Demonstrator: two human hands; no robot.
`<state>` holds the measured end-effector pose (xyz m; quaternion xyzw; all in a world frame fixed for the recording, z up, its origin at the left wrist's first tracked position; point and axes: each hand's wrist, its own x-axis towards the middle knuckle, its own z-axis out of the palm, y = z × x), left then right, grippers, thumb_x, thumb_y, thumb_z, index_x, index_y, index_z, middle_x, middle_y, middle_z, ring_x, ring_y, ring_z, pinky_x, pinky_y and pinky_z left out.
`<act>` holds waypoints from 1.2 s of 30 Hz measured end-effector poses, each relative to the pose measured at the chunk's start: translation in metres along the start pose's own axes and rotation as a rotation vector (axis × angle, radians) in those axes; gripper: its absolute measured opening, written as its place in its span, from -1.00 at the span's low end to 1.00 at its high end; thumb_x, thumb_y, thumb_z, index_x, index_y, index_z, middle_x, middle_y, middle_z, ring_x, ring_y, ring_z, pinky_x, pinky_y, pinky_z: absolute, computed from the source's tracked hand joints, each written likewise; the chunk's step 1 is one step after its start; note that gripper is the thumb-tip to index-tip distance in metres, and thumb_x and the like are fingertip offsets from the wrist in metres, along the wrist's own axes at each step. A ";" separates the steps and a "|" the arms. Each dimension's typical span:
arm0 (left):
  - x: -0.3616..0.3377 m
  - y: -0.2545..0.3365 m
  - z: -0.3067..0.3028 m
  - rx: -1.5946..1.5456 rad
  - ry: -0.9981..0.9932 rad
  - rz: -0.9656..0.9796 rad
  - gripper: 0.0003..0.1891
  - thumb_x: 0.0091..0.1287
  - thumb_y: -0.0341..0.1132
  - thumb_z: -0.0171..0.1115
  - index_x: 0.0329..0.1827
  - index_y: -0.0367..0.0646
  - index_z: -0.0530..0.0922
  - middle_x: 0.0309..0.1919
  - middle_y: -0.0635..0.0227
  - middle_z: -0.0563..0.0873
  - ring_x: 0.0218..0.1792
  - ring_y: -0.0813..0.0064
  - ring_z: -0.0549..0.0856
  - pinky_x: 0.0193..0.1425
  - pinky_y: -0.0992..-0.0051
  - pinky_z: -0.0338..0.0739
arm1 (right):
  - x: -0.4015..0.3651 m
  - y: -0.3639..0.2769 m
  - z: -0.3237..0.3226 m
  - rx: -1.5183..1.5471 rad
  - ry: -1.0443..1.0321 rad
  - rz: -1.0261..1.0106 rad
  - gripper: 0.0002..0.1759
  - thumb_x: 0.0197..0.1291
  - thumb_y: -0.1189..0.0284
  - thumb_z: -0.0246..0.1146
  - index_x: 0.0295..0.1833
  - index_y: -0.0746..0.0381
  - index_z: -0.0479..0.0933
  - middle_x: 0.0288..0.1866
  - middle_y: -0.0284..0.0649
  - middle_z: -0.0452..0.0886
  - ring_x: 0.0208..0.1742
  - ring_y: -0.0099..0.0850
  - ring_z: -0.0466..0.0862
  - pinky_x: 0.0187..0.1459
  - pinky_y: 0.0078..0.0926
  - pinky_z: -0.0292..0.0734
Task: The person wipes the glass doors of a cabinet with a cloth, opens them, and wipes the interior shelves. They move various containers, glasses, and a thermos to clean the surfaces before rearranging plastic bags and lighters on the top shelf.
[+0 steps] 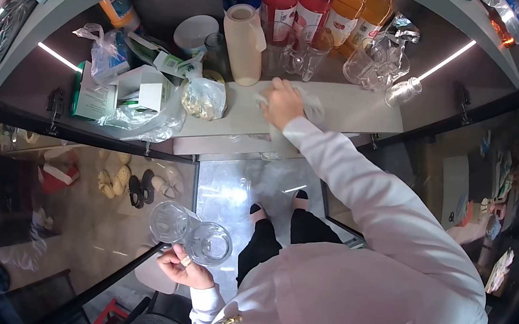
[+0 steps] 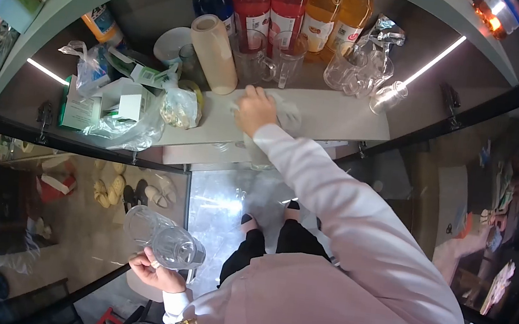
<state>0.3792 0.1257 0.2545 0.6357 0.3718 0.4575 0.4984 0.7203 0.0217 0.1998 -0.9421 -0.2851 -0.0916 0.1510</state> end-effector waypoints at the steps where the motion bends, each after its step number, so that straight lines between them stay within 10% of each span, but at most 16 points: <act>1: 0.001 0.001 -0.001 0.015 -0.021 0.005 -0.65 0.40 -0.37 0.13 -0.45 -0.07 0.12 -0.48 0.52 0.21 -0.41 0.64 0.24 -0.17 0.60 0.28 | 0.003 -0.002 0.001 0.033 0.029 -0.014 -0.77 -0.08 0.28 0.33 -0.24 0.05 0.68 -0.11 -0.26 0.48 0.08 -0.28 0.45 0.00 -0.20 0.38; 28: 0.000 0.003 -0.019 0.007 0.051 0.002 -0.65 0.39 -0.36 0.15 -0.45 -0.06 0.13 -0.44 0.50 0.28 -0.39 0.66 0.26 -0.17 0.61 0.29 | -0.003 0.008 -0.002 -0.066 -0.026 0.086 -0.69 -0.09 0.26 0.37 -0.16 0.08 0.66 -0.06 -0.21 0.49 0.02 -0.24 0.51 0.00 -0.24 0.45; 36: 0.000 -0.009 -0.023 -0.073 0.098 -0.056 -0.64 0.35 -0.37 0.21 -0.46 -0.07 0.14 -0.50 0.50 0.25 -0.42 0.65 0.24 -0.26 0.59 0.18 | -0.063 0.037 0.000 0.308 0.065 -0.218 -0.69 -0.01 0.26 0.34 -0.11 0.07 0.64 -0.08 -0.25 0.53 0.03 -0.29 0.49 0.02 -0.25 0.40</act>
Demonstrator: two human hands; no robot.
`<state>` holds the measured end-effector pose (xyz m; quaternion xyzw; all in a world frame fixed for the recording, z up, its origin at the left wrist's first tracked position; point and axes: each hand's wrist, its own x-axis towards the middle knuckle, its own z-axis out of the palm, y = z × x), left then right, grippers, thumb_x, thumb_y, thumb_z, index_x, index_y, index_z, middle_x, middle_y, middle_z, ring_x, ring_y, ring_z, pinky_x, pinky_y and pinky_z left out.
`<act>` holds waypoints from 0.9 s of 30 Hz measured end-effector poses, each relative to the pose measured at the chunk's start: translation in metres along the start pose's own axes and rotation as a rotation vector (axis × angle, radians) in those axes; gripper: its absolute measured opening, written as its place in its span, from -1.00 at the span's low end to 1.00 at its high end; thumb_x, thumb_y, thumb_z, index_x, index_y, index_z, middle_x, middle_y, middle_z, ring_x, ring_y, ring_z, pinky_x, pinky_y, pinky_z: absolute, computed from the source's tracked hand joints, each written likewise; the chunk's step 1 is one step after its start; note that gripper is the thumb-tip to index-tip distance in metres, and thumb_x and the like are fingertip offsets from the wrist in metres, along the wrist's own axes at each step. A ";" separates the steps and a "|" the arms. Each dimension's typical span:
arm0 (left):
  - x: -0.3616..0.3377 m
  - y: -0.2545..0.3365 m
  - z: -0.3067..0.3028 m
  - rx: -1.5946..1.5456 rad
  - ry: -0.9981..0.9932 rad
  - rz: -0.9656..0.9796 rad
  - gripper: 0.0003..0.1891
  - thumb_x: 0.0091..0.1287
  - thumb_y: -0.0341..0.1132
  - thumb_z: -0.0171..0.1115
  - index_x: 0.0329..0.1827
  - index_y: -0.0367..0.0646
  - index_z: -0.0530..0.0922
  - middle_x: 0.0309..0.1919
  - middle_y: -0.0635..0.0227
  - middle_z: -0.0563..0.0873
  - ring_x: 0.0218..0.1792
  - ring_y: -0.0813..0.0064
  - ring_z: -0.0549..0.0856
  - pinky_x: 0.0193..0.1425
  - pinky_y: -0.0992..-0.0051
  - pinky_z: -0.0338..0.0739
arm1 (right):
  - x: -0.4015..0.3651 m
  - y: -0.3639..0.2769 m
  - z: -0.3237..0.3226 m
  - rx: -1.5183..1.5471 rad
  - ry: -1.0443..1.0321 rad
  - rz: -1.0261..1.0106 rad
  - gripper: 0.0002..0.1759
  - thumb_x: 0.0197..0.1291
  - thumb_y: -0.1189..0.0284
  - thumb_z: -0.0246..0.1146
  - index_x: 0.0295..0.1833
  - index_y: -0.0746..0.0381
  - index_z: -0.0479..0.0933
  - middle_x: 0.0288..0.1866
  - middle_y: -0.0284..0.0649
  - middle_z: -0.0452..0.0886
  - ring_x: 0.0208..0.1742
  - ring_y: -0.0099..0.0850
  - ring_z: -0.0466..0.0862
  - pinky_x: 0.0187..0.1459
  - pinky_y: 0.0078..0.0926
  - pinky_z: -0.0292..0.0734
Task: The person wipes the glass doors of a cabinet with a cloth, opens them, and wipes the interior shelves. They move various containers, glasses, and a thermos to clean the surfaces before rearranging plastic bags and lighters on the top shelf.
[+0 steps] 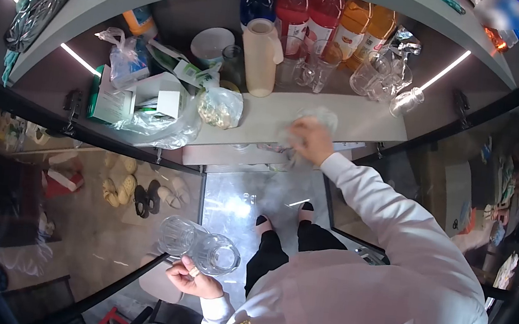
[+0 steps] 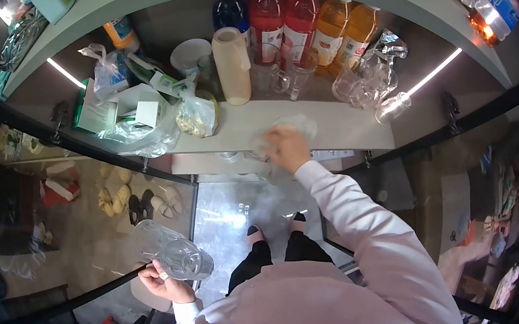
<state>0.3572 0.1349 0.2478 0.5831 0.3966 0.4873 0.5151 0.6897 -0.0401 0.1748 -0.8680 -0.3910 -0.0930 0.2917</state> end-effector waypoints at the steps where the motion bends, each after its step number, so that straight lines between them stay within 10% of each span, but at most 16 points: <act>1: -0.001 0.000 -0.002 -0.001 0.010 0.002 -0.64 0.35 -0.37 0.21 -0.46 -0.07 0.14 -0.50 0.50 0.25 -0.42 0.65 0.24 -0.26 0.59 0.18 | 0.007 0.001 0.003 0.003 -0.002 -0.010 -0.69 -0.01 0.26 0.34 -0.11 0.07 0.64 -0.08 -0.25 0.53 0.03 -0.29 0.49 0.02 -0.25 0.40; 4: -0.001 0.000 -0.009 0.091 0.011 0.026 -0.66 0.40 -0.38 0.14 -0.44 -0.05 0.13 -0.50 0.50 0.30 -0.40 0.67 0.30 -0.20 0.62 0.32 | 0.030 -0.008 0.021 -0.198 0.253 0.277 -0.67 0.00 0.27 0.32 -0.07 0.07 0.62 -0.05 -0.25 0.53 0.03 -0.27 0.49 0.01 -0.24 0.40; 9: -0.001 -0.007 -0.018 0.105 0.023 0.034 -0.67 0.39 -0.38 0.16 -0.43 -0.06 0.14 -0.50 0.50 0.29 -0.41 0.67 0.28 -0.21 0.62 0.31 | 0.034 -0.091 0.054 -0.151 0.043 0.010 -0.65 0.02 0.31 0.28 -0.01 0.06 0.57 -0.01 -0.27 0.54 0.02 -0.25 0.48 -0.01 -0.24 0.40; 14: 0.000 0.007 -0.003 0.061 -0.045 0.065 -0.64 0.38 -0.37 0.16 -0.46 -0.07 0.12 -0.46 0.49 0.20 -0.37 0.61 0.24 -0.13 0.55 0.26 | 0.004 -0.020 0.014 0.007 0.054 -0.140 -0.69 0.02 0.33 0.29 -0.05 0.06 0.57 -0.01 -0.26 0.55 0.00 -0.23 0.50 -0.01 -0.24 0.42; 16: -0.001 0.013 0.007 -0.017 -0.078 0.043 -0.64 0.39 -0.37 0.16 -0.46 -0.07 0.12 -0.46 0.50 0.20 -0.37 0.61 0.23 -0.14 0.56 0.25 | 0.000 0.028 -0.020 -0.123 0.094 0.372 -0.71 0.04 0.30 0.27 -0.07 0.07 0.58 -0.01 -0.25 0.55 0.00 -0.21 0.52 0.04 -0.24 0.42; 21: -0.005 0.017 0.040 -0.051 -0.206 0.084 -0.64 0.39 -0.38 0.16 -0.45 -0.06 0.12 -0.47 0.52 0.20 -0.39 0.64 0.23 -0.18 0.59 0.26 | -0.012 0.026 0.006 -0.073 0.204 0.556 -0.73 0.14 0.25 0.18 -0.08 0.09 0.59 -0.01 -0.21 0.54 0.06 -0.14 0.52 0.06 -0.20 0.44; 23: -0.007 0.017 0.061 -0.078 -0.293 0.102 -0.65 0.39 -0.39 0.14 -0.44 -0.05 0.11 -0.49 0.52 0.23 -0.41 0.67 0.23 -0.21 0.63 0.26 | -0.032 -0.005 -0.001 -0.193 0.153 0.015 -0.72 0.17 0.26 0.16 -0.04 0.09 0.56 -0.01 -0.20 0.52 0.06 -0.09 0.51 0.05 -0.17 0.45; 27: -0.025 0.022 0.131 -0.189 -0.428 0.114 -0.66 0.34 -0.43 0.19 -0.46 -0.09 0.16 -0.46 0.48 0.25 -0.40 0.61 0.23 -0.23 0.57 0.21 | -0.113 -0.015 -0.017 0.229 -0.265 0.240 -0.74 0.18 0.23 0.17 -0.05 0.07 0.54 0.08 -0.18 0.50 0.05 -0.13 0.54 0.05 -0.18 0.46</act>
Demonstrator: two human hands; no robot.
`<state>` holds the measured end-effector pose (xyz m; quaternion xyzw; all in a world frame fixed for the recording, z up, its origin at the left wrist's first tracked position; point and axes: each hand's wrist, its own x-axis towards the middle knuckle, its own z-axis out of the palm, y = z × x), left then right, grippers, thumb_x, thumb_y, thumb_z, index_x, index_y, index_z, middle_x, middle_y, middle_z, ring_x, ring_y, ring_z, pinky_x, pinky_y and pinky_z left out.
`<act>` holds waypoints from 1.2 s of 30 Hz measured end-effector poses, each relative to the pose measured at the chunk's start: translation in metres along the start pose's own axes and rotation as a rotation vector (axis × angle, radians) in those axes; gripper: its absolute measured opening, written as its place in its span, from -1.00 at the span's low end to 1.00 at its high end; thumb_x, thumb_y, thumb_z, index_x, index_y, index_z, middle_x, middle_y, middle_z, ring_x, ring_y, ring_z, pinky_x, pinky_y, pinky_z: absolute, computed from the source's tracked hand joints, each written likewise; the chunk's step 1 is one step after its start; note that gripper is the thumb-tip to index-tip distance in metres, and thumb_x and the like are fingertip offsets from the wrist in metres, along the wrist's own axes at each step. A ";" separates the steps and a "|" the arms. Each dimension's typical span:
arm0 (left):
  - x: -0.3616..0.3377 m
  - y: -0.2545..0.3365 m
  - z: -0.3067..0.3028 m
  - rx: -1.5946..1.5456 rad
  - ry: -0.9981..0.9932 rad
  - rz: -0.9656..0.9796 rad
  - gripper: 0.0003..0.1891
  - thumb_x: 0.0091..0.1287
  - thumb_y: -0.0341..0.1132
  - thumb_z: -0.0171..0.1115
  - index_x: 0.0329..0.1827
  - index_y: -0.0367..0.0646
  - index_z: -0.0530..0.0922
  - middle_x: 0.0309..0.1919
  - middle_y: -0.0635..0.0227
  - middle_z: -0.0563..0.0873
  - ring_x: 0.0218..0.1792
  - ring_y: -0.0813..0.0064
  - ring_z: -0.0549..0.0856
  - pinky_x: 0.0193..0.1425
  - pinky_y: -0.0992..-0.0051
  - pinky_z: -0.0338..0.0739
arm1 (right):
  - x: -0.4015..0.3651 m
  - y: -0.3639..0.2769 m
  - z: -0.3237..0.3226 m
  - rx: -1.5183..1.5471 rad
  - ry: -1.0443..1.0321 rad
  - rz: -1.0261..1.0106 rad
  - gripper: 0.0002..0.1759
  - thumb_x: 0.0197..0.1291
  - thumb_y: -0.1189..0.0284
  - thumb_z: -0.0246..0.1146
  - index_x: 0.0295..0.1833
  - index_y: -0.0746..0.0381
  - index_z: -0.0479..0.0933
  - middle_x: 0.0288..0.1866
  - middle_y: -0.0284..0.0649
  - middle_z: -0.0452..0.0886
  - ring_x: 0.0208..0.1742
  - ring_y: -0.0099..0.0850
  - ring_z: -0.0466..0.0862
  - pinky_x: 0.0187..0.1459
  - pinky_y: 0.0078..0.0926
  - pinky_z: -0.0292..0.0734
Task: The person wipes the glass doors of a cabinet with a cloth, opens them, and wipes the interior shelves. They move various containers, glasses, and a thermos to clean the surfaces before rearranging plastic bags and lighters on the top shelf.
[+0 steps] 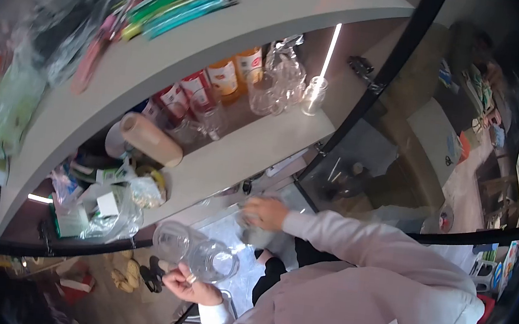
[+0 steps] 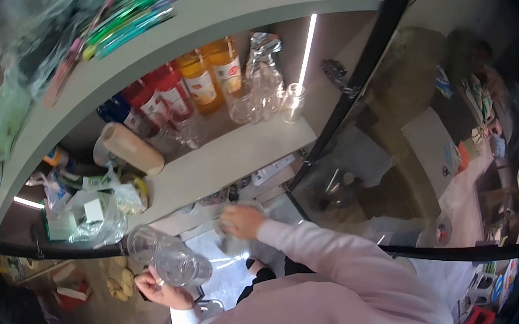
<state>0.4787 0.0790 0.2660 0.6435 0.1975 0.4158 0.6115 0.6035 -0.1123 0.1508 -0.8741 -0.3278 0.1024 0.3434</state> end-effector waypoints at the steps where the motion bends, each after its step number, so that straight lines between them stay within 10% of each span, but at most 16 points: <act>1: 0.001 0.003 0.029 0.013 0.019 0.024 -0.66 0.32 -0.45 0.20 -0.45 -0.09 0.16 -0.46 0.46 0.29 -0.40 0.61 0.25 -0.22 0.56 0.22 | -0.027 0.007 -0.003 -0.013 -0.085 0.081 -0.62 0.18 0.20 0.17 0.11 0.03 0.52 0.08 -0.18 0.51 0.10 -0.20 0.53 0.08 -0.21 0.46; 14: -0.037 -0.075 0.297 -0.200 0.054 -0.026 -0.69 0.38 -0.39 0.15 -0.43 -0.10 0.17 -0.46 0.46 0.30 -0.43 0.64 0.25 -0.28 0.61 0.24 | -0.154 0.046 -0.042 0.117 0.045 0.334 -0.67 0.09 0.30 0.27 0.00 0.10 0.58 0.01 -0.27 0.58 -0.01 -0.24 0.61 0.00 -0.35 0.54; 27: -0.062 -0.115 0.336 -0.117 0.068 0.073 -0.81 0.21 -0.52 0.15 -0.22 -0.22 0.30 -0.22 0.23 0.36 -0.10 0.31 0.40 0.11 0.42 0.34 | -0.168 0.071 -0.070 0.130 0.033 0.305 -0.65 0.04 0.32 0.33 -0.03 0.19 0.59 -0.07 -0.16 0.60 -0.08 -0.17 0.63 -0.05 -0.35 0.55; 36: -0.041 -0.082 0.258 0.317 -0.409 0.252 -0.33 0.05 -0.29 0.42 0.17 -0.31 0.27 0.07 0.04 0.41 0.10 0.14 0.41 0.23 0.27 0.27 | -0.145 0.078 -0.052 0.192 -0.007 0.194 -0.60 0.04 0.32 0.31 0.04 0.14 0.56 -0.04 -0.18 0.59 -0.04 -0.15 0.62 -0.01 -0.31 0.54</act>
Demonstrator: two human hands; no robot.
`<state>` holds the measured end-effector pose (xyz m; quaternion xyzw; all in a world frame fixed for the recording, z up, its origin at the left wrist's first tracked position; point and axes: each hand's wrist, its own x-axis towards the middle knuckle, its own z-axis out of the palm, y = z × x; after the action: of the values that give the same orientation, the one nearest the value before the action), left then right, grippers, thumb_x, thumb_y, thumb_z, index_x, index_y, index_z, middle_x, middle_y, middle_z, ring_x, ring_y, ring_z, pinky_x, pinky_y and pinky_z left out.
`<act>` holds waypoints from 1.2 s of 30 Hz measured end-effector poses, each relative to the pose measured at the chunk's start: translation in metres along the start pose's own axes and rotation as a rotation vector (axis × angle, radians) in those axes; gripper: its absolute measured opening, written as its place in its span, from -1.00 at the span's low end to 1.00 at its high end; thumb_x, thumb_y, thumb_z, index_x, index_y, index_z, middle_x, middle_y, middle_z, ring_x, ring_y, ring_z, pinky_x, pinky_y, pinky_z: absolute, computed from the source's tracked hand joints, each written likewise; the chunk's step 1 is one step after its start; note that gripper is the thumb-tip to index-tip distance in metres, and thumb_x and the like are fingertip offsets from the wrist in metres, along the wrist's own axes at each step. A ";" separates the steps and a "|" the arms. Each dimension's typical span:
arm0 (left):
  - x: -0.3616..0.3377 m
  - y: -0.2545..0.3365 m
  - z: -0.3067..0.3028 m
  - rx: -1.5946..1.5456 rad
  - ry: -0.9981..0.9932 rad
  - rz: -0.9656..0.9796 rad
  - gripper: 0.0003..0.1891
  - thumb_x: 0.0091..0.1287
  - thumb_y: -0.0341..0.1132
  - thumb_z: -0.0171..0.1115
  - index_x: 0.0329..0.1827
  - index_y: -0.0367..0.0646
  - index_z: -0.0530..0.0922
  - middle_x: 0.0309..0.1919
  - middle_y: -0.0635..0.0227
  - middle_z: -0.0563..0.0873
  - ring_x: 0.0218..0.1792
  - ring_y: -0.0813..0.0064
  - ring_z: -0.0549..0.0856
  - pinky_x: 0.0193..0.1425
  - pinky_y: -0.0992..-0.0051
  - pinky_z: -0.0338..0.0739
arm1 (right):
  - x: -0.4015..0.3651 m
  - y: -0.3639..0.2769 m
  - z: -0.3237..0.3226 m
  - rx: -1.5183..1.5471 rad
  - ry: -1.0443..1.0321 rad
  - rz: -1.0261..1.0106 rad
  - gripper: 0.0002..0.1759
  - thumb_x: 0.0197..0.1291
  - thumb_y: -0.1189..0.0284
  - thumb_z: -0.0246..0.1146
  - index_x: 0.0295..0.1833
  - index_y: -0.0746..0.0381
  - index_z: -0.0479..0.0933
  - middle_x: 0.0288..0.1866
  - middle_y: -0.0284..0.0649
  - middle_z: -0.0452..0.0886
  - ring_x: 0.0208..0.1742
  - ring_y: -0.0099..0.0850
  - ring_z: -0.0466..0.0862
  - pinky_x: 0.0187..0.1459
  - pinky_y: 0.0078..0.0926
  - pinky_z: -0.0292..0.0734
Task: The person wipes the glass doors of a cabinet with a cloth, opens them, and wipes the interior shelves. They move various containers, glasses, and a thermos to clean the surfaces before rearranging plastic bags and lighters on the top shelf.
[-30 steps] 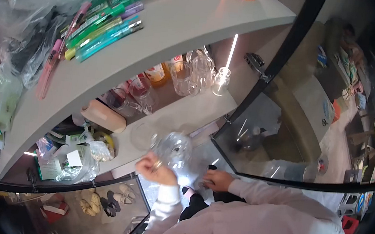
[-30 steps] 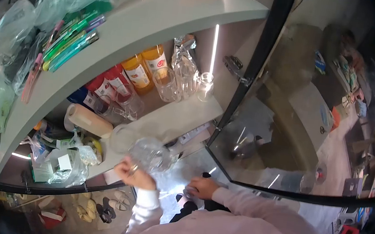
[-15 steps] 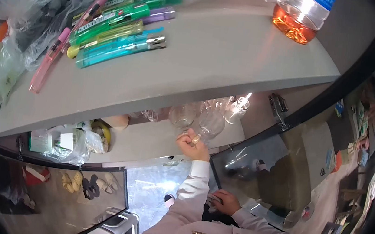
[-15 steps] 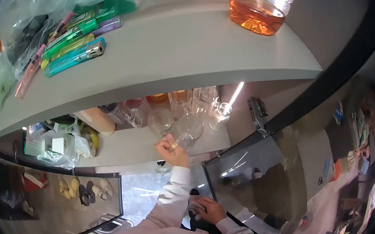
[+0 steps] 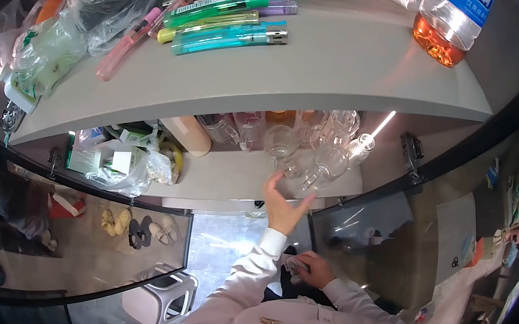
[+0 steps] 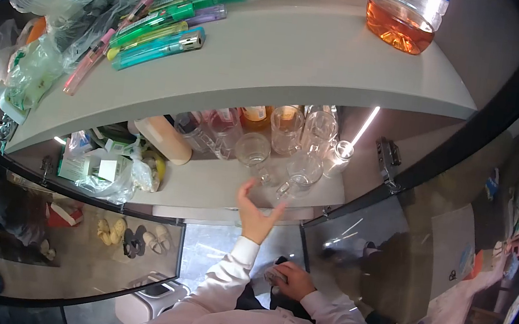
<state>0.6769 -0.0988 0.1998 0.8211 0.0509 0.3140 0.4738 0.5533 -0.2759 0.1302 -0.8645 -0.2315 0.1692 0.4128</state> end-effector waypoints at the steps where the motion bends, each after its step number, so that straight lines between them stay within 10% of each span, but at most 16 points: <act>1: -0.001 -0.012 -0.004 -0.024 0.114 -0.055 -0.28 0.01 -0.23 0.46 0.18 -0.33 0.27 0.07 0.03 0.41 0.12 0.10 0.39 0.23 0.22 0.26 | 0.002 -0.005 -0.001 0.006 -0.001 0.000 -0.60 0.04 0.32 0.31 0.04 0.14 0.56 -0.04 -0.18 0.59 -0.04 -0.15 0.62 -0.01 -0.31 0.54; 6: 0.076 -0.052 -0.033 0.198 0.474 -0.119 -0.23 -0.04 -0.12 0.51 0.15 -0.39 0.34 -0.01 -0.01 0.52 0.02 0.04 0.47 0.19 0.18 0.30 | 0.044 -0.026 -0.025 0.158 0.163 -0.026 -0.54 0.07 0.32 0.32 0.13 0.09 0.52 -0.02 -0.11 0.61 0.00 -0.14 0.62 0.00 -0.30 0.53; 10: 0.111 -0.077 -0.034 0.354 0.207 -0.240 -0.43 0.01 -0.16 0.47 -0.01 -0.37 0.47 -0.13 -0.02 0.60 -0.06 0.02 0.51 0.10 0.22 0.37 | 0.086 -0.044 -0.061 0.232 0.324 0.006 -0.49 0.08 0.34 0.33 0.21 0.03 0.47 -0.08 -0.11 0.63 -0.05 -0.20 0.65 -0.04 -0.35 0.53; 23: 0.073 -0.087 -0.050 -0.638 0.452 -0.328 -0.80 0.16 -0.61 0.12 -0.30 -0.14 0.31 -0.34 0.46 0.45 -0.29 0.65 0.46 -0.20 0.72 0.35 | 0.115 -0.060 -0.076 0.199 0.407 0.234 -0.46 0.11 0.37 0.31 0.25 0.04 0.42 -0.21 -0.15 0.61 -0.23 -0.32 0.61 -0.12 -0.43 0.50; 28: 0.020 -0.057 -0.108 -0.479 0.536 -0.452 -0.88 0.21 -0.57 0.05 -0.30 -0.15 0.33 -0.36 0.50 0.42 -0.33 0.65 0.41 -0.19 0.67 0.35 | 0.087 -0.027 -0.022 0.931 0.313 0.507 -0.56 0.11 0.46 0.34 0.13 0.20 0.43 -0.18 -0.29 0.62 -0.11 -0.50 0.58 -0.10 -0.53 0.49; 31: -0.020 -0.039 -0.168 -0.396 0.516 -0.393 -0.89 0.22 -0.61 0.06 -0.31 -0.21 0.37 -0.40 0.49 0.39 -0.33 0.63 0.39 -0.11 0.63 0.38 | 0.102 -0.111 -0.024 1.318 0.157 0.629 -0.54 0.06 0.47 0.39 0.09 0.17 0.43 -0.10 -0.30 0.58 -0.06 -0.47 0.56 -0.06 -0.51 0.49; 36: -0.067 -0.012 -0.258 -0.307 0.453 -0.473 -0.84 0.27 -0.50 0.14 -0.34 -0.15 0.30 -0.41 0.52 0.34 -0.35 0.68 0.33 -0.15 0.65 0.31 | 0.182 -0.190 -0.004 0.547 0.566 -0.123 -0.42 -0.06 0.59 0.34 0.15 0.18 0.36 0.05 -0.15 0.47 0.14 -0.21 0.45 0.20 -0.29 0.33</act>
<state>0.4804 0.0741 0.2501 0.6155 0.2953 0.3737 0.6279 0.6578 -0.0750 0.2643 -0.7198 -0.1063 -0.0455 0.6845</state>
